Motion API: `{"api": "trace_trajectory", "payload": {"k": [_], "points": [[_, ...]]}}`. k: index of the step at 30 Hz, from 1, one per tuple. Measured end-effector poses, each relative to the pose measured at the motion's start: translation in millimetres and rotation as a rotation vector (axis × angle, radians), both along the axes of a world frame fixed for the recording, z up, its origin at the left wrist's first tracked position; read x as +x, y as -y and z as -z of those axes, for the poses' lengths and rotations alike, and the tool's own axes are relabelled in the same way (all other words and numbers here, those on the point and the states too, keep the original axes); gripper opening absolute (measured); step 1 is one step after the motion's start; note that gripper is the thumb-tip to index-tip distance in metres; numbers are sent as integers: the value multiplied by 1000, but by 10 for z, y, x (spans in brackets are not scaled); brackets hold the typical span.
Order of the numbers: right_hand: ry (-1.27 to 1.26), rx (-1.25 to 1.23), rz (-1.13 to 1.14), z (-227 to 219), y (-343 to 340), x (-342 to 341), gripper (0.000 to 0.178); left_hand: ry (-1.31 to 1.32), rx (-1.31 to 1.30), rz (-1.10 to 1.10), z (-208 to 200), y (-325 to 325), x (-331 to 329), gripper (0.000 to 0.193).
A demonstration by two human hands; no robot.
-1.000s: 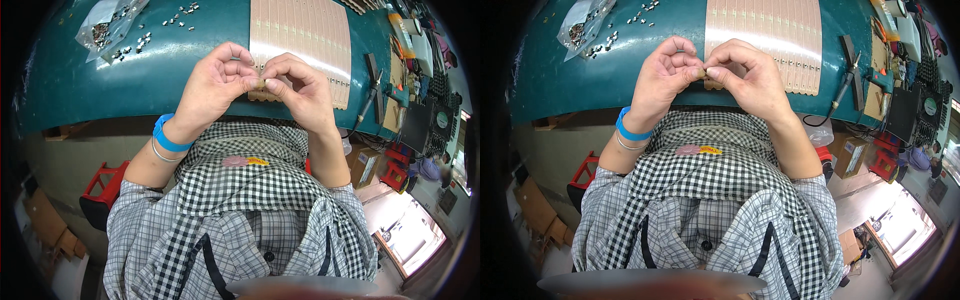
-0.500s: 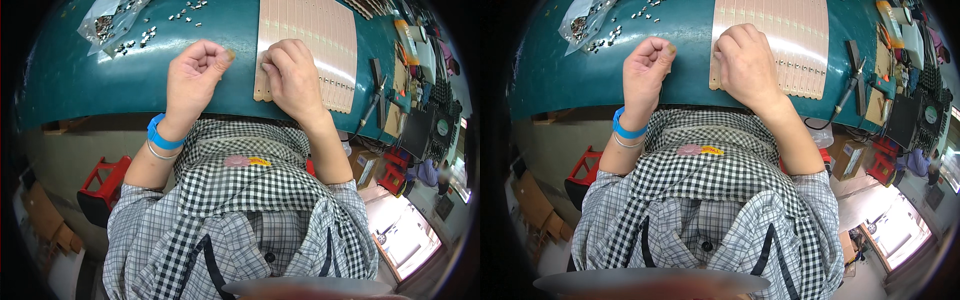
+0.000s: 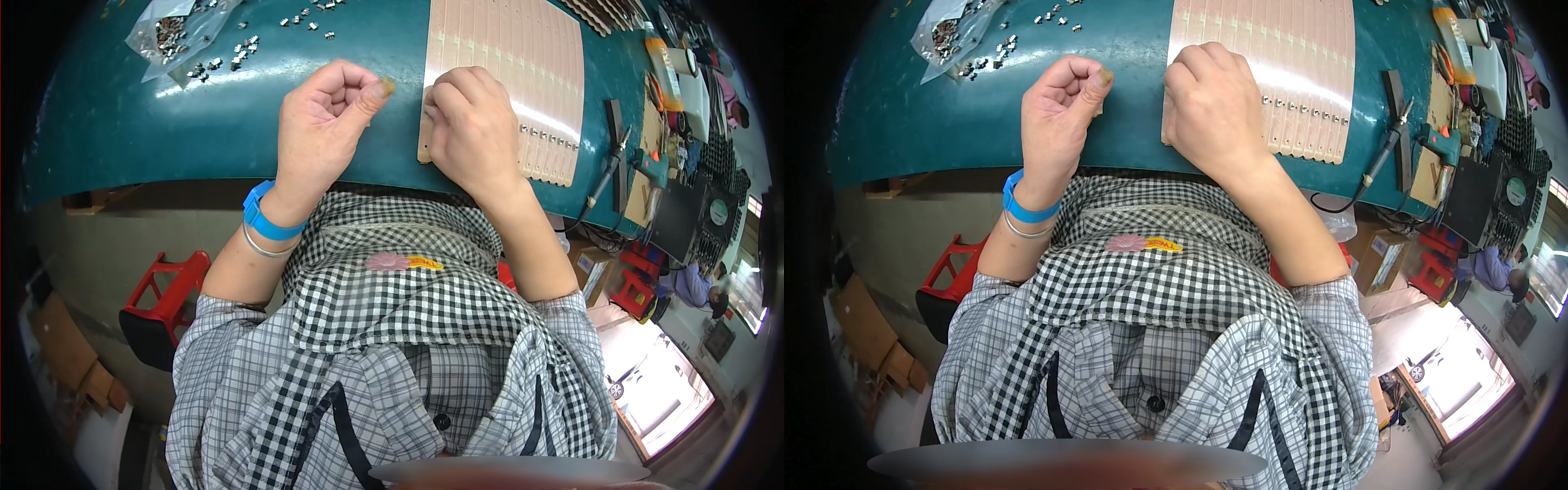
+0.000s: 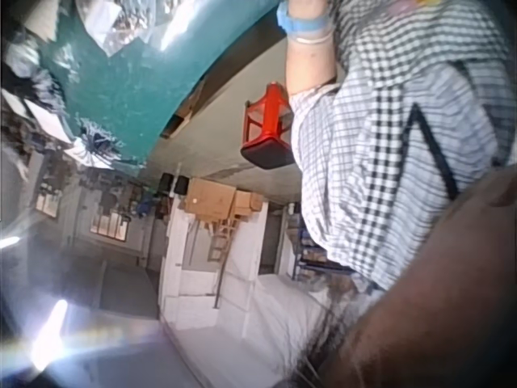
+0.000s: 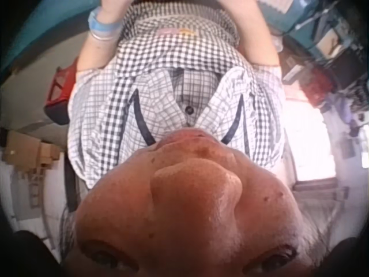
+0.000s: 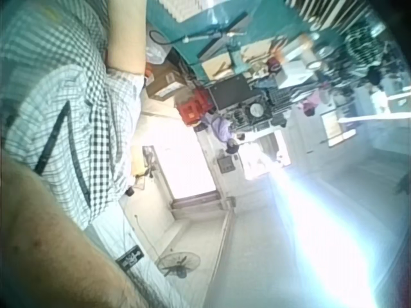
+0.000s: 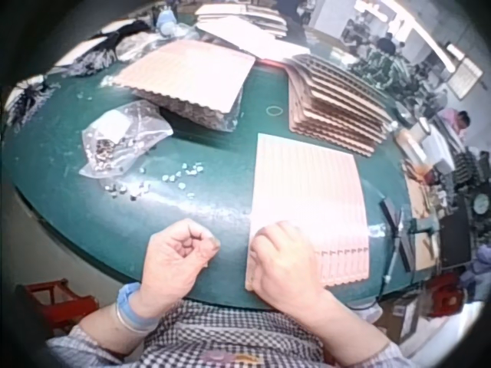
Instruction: The person assembles electronic components onto LED light strips by soldering them together with a soldering iron.
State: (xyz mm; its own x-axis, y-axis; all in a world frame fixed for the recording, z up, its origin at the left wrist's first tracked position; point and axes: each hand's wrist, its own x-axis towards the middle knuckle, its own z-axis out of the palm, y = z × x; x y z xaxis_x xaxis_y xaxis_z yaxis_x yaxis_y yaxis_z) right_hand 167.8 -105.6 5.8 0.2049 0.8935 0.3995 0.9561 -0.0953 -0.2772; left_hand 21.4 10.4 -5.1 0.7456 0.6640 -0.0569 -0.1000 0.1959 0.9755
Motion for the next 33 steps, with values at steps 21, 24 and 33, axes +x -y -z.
{"api": "trace_trajectory", "payload": {"k": [21, 24, 33], "points": [[-112, -12, -19, -31, 39, 47, 13, 50, 71, -6, 94, 19, -26, 15], [-95, -21, -21, -38, 35, 42, 14, 54, 70, -1, 104, 18, -24, 16], [0, 10, 24, 30, -1, -39, 13, 55, 103, 4, 123, 30, -2, 16]]}}
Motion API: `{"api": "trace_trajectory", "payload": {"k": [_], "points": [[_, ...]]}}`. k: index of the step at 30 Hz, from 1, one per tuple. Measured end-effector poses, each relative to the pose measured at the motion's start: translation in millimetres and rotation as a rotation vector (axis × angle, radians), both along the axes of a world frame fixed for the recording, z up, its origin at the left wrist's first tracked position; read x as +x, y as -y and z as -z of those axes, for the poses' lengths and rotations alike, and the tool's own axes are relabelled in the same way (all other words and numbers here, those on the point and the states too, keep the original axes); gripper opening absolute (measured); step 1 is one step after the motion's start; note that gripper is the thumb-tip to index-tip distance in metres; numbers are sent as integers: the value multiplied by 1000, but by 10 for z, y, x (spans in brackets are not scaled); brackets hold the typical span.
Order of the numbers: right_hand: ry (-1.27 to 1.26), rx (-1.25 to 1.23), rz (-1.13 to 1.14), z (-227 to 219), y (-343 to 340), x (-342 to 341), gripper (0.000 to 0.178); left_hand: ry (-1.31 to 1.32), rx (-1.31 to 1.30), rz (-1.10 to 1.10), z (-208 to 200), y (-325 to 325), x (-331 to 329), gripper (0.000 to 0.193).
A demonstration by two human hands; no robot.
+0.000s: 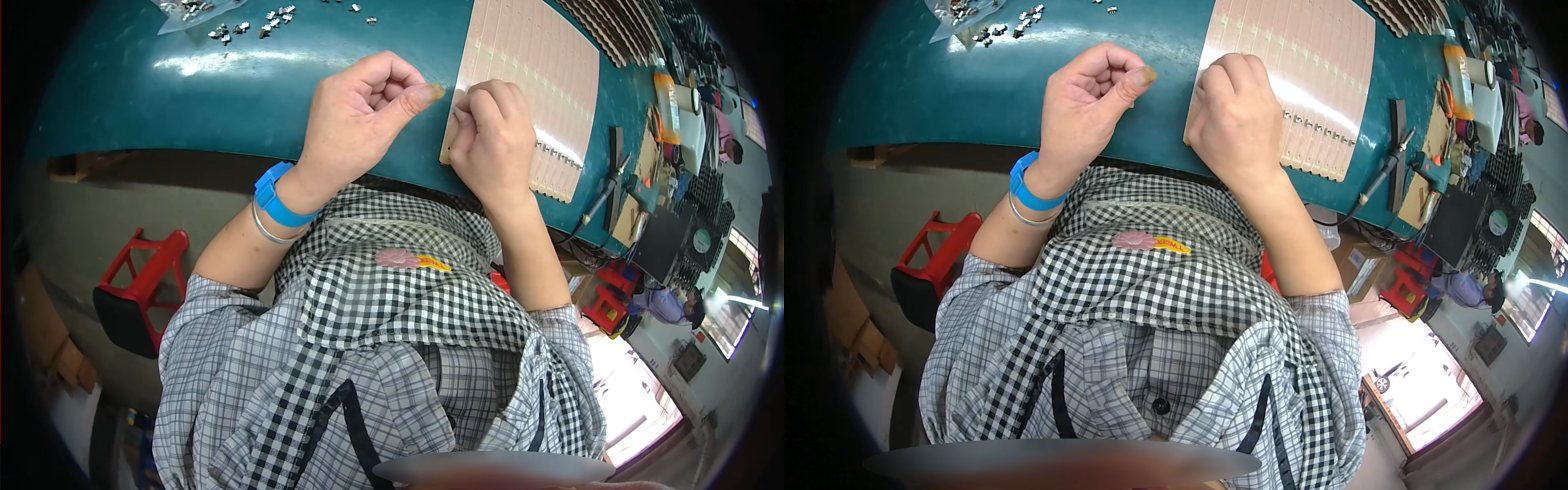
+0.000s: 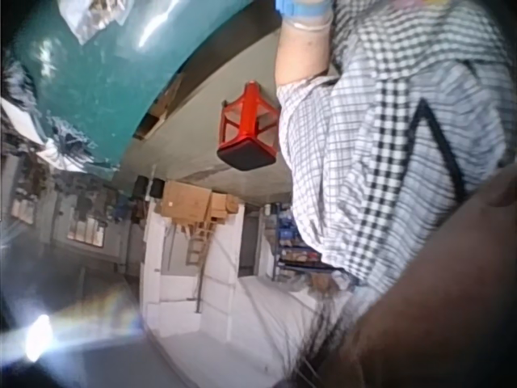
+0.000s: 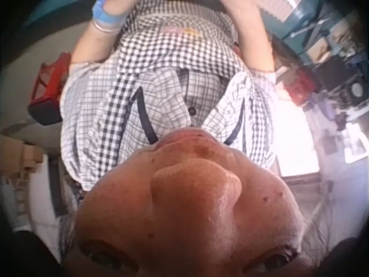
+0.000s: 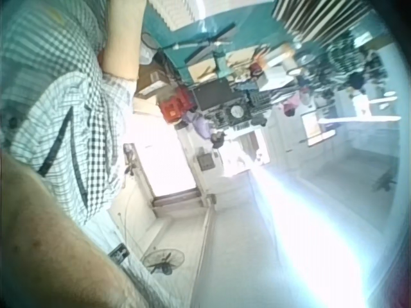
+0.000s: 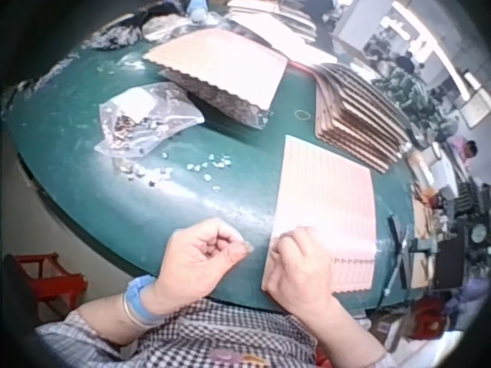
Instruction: The person assembles electronic components onto LED light strips by soldering them together with a soldering iron.
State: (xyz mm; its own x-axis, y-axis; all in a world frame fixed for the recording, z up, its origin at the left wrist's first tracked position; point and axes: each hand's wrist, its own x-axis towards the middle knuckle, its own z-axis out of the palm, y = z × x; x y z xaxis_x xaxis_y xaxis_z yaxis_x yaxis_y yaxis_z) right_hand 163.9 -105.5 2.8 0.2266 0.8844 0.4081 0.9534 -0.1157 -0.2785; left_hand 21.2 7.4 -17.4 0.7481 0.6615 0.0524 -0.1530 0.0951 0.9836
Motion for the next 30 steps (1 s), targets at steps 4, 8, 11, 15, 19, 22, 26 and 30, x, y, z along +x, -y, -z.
{"api": "trace_trajectory", "payload": {"k": [4, 8, 11, 15, 19, 22, 26, 30], "points": [[0, 0, 29, -41, 22, 10, 12, 18, -24, -48, -36, 25, 54, 12], [-82, 53, -7, -95, 79, 79, 15, 12, -189, -30, -119, 36, 18, 13], [-280, 198, -48, -261, 158, -73, 21, 64, -235, -38, -276, 157, 49, 14], [-1139, 17, -44, -360, 350, -458, 30, 280, -295, 0, -468, 273, 40, 15], [-1329, -175, -21, -312, 458, -488, 26, 276, -389, 93, -571, 314, 9, 21], [-1345, -236, -101, -194, 518, -530, 22, 321, -572, 196, -591, 344, -22, 21], [-1398, -283, -152, -133, 544, -551, 19, 313, -520, 242, -543, 402, -9, 26], [-1421, -50, -200, -29, 554, -564, 17, 357, -441, 339, -578, 421, 10, 35]]}}
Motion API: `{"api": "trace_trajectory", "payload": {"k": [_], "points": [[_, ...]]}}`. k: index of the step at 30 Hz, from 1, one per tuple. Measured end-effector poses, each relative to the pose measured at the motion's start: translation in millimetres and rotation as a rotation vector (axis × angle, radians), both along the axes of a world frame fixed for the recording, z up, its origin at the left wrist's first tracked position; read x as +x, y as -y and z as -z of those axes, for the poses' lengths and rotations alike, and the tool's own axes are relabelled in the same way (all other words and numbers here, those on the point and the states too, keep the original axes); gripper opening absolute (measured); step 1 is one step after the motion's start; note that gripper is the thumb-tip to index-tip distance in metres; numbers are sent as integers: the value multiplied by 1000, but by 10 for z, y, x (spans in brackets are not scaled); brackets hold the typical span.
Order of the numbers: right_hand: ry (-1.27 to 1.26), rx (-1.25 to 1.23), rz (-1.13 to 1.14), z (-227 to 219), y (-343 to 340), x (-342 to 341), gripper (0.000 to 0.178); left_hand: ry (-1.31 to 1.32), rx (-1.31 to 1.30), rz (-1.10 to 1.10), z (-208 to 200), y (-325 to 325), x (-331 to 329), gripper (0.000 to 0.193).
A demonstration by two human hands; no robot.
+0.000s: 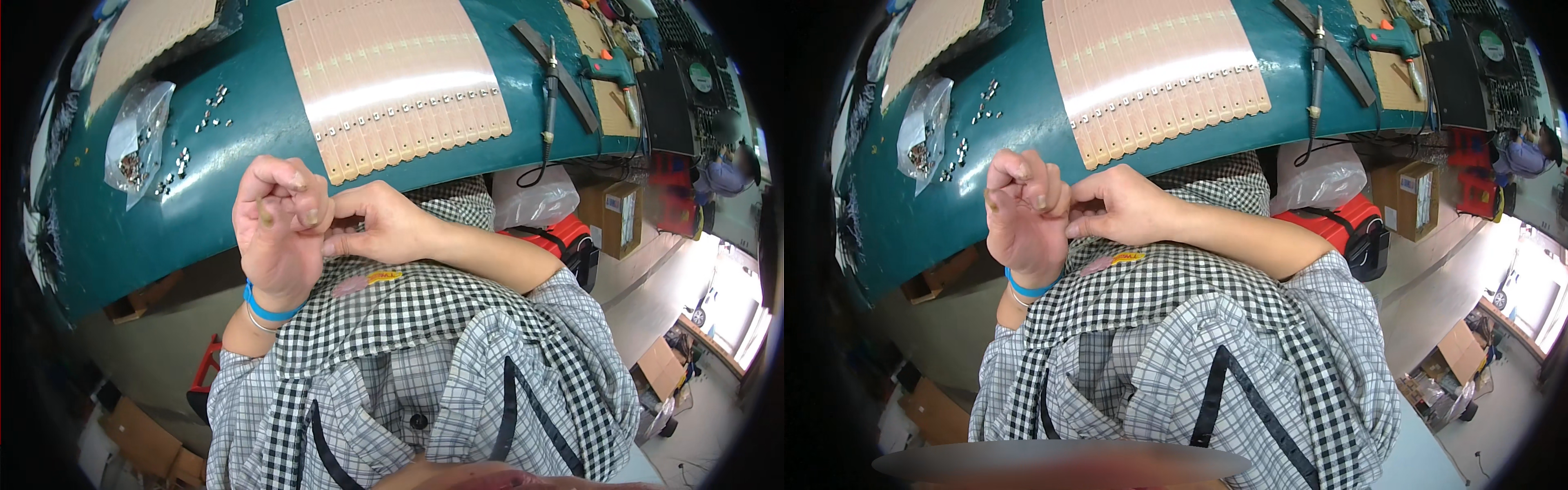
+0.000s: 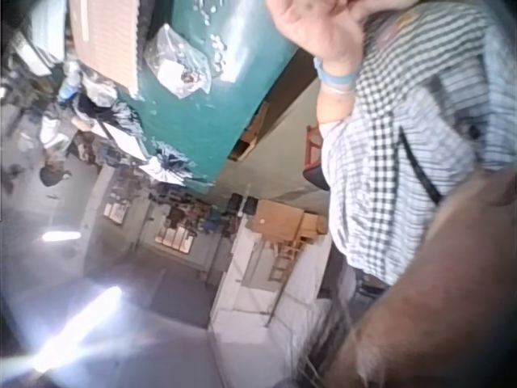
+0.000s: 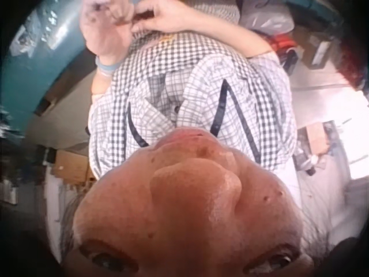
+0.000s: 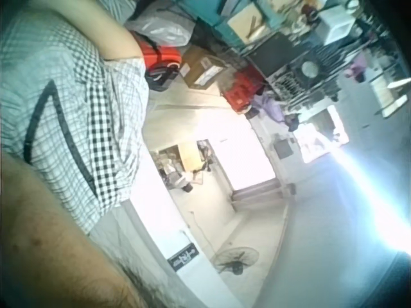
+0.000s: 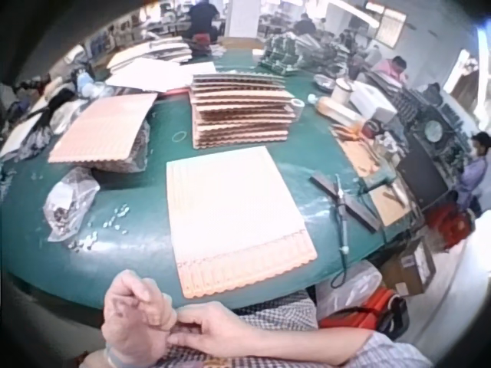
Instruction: The person assembles electronic components onto LED light strips by soldering them together with a soldering iron.
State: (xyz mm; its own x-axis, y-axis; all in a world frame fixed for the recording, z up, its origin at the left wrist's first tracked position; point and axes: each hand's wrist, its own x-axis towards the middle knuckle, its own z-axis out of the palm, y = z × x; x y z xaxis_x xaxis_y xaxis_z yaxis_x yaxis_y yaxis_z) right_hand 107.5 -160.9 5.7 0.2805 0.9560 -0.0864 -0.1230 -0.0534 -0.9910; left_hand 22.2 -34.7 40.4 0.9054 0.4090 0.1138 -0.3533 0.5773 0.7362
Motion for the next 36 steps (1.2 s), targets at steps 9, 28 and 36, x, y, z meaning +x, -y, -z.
{"api": "trace_trajectory", "payload": {"k": [9, 28, 36], "points": [[-165, -51, 5, -153, 178, 192, 14, -154, 277, -181, -45, 58, 233, 48], [319, -376, 839, -292, 1161, 1175, 41, -710, 1499, -328, 230, -252, -115, 16], [105, -314, 794, -256, 1123, 1215, 39, -625, 1266, -285, 325, -269, -189, 27]]}}
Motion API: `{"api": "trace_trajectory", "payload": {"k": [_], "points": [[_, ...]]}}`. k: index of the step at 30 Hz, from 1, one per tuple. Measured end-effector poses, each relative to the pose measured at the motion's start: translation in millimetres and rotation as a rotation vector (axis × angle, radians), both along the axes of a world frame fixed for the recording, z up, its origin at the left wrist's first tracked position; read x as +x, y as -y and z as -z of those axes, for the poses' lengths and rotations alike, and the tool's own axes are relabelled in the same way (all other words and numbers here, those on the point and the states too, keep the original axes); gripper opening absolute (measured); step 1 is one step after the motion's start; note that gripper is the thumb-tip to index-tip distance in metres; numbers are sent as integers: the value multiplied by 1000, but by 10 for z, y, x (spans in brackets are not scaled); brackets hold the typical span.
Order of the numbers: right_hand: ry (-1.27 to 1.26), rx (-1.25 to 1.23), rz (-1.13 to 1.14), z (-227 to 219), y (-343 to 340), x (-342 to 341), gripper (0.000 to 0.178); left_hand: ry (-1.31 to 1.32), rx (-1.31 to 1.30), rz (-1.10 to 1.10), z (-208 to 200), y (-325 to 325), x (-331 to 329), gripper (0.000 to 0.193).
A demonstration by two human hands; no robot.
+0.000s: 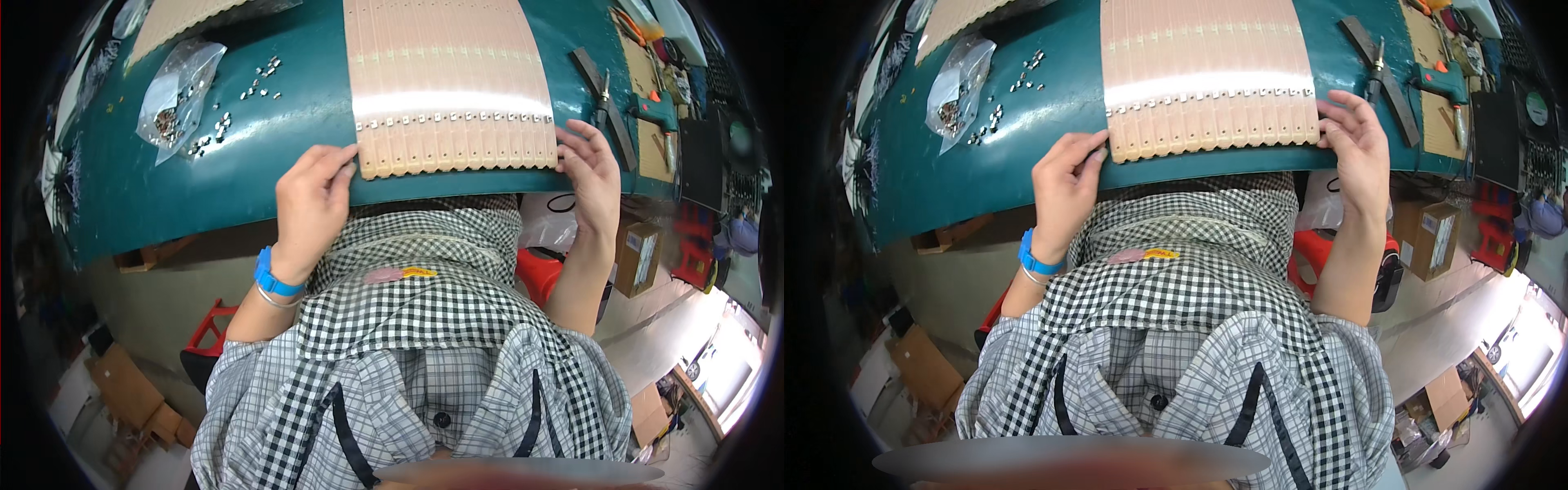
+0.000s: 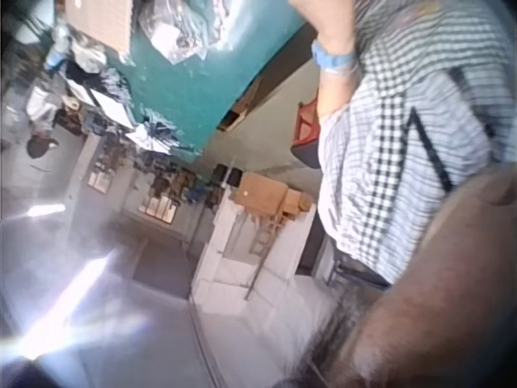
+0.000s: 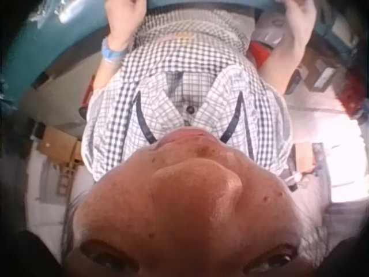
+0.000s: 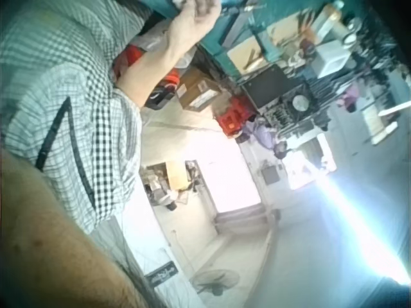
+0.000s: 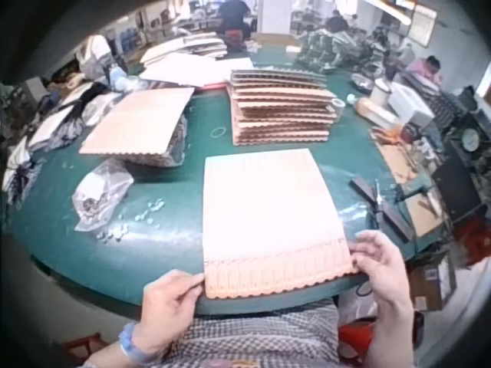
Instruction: The person assembles electronic components onto LED light strips by soldering them together with a soldering iron.
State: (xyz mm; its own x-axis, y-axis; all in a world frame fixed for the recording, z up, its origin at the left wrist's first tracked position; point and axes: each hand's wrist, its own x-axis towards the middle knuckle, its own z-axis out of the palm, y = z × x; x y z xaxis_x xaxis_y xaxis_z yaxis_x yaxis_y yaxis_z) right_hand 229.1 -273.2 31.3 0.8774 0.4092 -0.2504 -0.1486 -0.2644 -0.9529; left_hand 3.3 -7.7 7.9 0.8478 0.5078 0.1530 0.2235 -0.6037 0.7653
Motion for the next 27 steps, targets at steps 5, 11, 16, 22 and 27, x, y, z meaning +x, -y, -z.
{"api": "trace_trajectory", "payload": {"k": [5, 11, 16, 22, 27], "points": [[-8, 250, 70, -20, 3, -28, 27, 183, -734, -149, -83, -94, -38, 24], [235, 457, -32, -182, 8, -82, 36, 613, -445, -11, -277, -154, 127, 25], [557, 436, 74, -368, 13, -145, 30, 867, -208, 35, -474, -236, 191, 23], [596, 452, 110, -391, -129, -146, 46, 942, -190, 45, -578, -282, 196, 24], [419, 187, 26, -368, -342, 13, 50, 931, -225, 40, -643, -277, 215, 26]]}}
